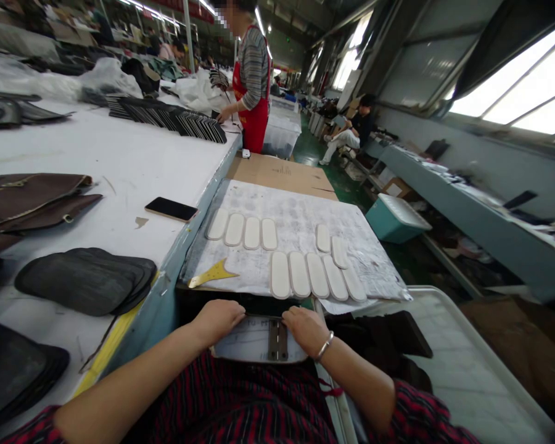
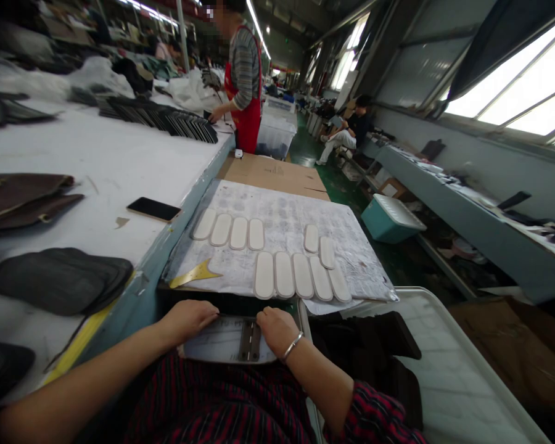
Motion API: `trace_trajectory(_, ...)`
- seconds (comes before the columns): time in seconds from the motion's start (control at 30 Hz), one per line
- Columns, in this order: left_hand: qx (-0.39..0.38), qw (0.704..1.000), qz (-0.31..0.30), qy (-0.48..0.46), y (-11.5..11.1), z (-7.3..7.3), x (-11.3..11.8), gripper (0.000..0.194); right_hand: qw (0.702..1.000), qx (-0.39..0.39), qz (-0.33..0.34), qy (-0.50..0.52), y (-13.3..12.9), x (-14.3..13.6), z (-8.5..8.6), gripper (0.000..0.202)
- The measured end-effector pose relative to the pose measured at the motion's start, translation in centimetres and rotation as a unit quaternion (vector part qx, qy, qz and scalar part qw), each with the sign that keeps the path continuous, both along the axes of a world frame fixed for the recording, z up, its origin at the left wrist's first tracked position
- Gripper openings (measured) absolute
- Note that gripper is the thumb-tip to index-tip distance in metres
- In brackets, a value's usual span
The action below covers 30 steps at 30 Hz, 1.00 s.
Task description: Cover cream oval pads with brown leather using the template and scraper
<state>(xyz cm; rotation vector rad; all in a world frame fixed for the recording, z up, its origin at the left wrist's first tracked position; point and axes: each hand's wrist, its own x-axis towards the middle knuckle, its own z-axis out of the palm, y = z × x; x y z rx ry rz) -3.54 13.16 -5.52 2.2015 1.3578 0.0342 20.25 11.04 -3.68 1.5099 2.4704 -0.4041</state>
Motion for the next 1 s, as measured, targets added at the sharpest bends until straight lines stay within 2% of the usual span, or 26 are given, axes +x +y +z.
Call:
trace_trajectory(0.13,-0.012,1.0,-0.005,0.009,0.7,-0.7,-0.1,0.036,0.999,-0.034,-0.008,0.015,1.6,-0.1,-0.9,0.028)
trace_trajectory(0.23,-0.04,0.999,-0.016,-0.009,0.3,-0.6,-0.2,0.039,0.997,-0.072,-0.003,0.039,1.9,0.6,-0.8,0.03)
trace_trajectory(0.33,-0.065,0.997,-0.021,-0.046,-0.7,-0.3,-0.8,0.034,0.993,-0.091,0.0,0.073,1.0,1.8,-0.4,0.028)
trace_trajectory(0.4,-0.068,0.996,0.014,-0.054,-1.6,-0.1,-1.5,0.032,0.992,-0.081,-0.04,0.093,-0.2,2.8,-0.4,0.03)
trace_trajectory(0.53,-0.057,0.991,0.102,0.062,-3.5,-0.1,-2.7,0.038,0.978,-0.112,-0.173,0.025,-3.4,4.4,-1.2,0.041)
trace_trajectory(0.6,-0.049,0.987,0.103,0.114,-4.6,-0.2,-2.7,0.045,0.974,-0.139,-0.178,-0.001,-4.6,4.6,-1.4,0.045)
trace_trajectory(0.7,-0.034,0.983,0.102,0.149,-6.1,-0.2,-2.2,0.046,0.977,-0.137,-0.165,0.002,-5.4,4.3,-1.0,0.042)
trace_trajectory(0.83,-0.018,0.978,0.124,0.169,-7.3,-0.3,-1.4,0.043,0.978,-0.141,-0.153,0.016,-4.9,4.4,-0.5,0.033)
trace_trajectory(1.0,-0.015,0.974,0.147,0.173,-7.5,-0.4,-1.1,0.042,0.964,-0.175,-0.191,0.062,-4.3,4.9,-1.4,0.032)
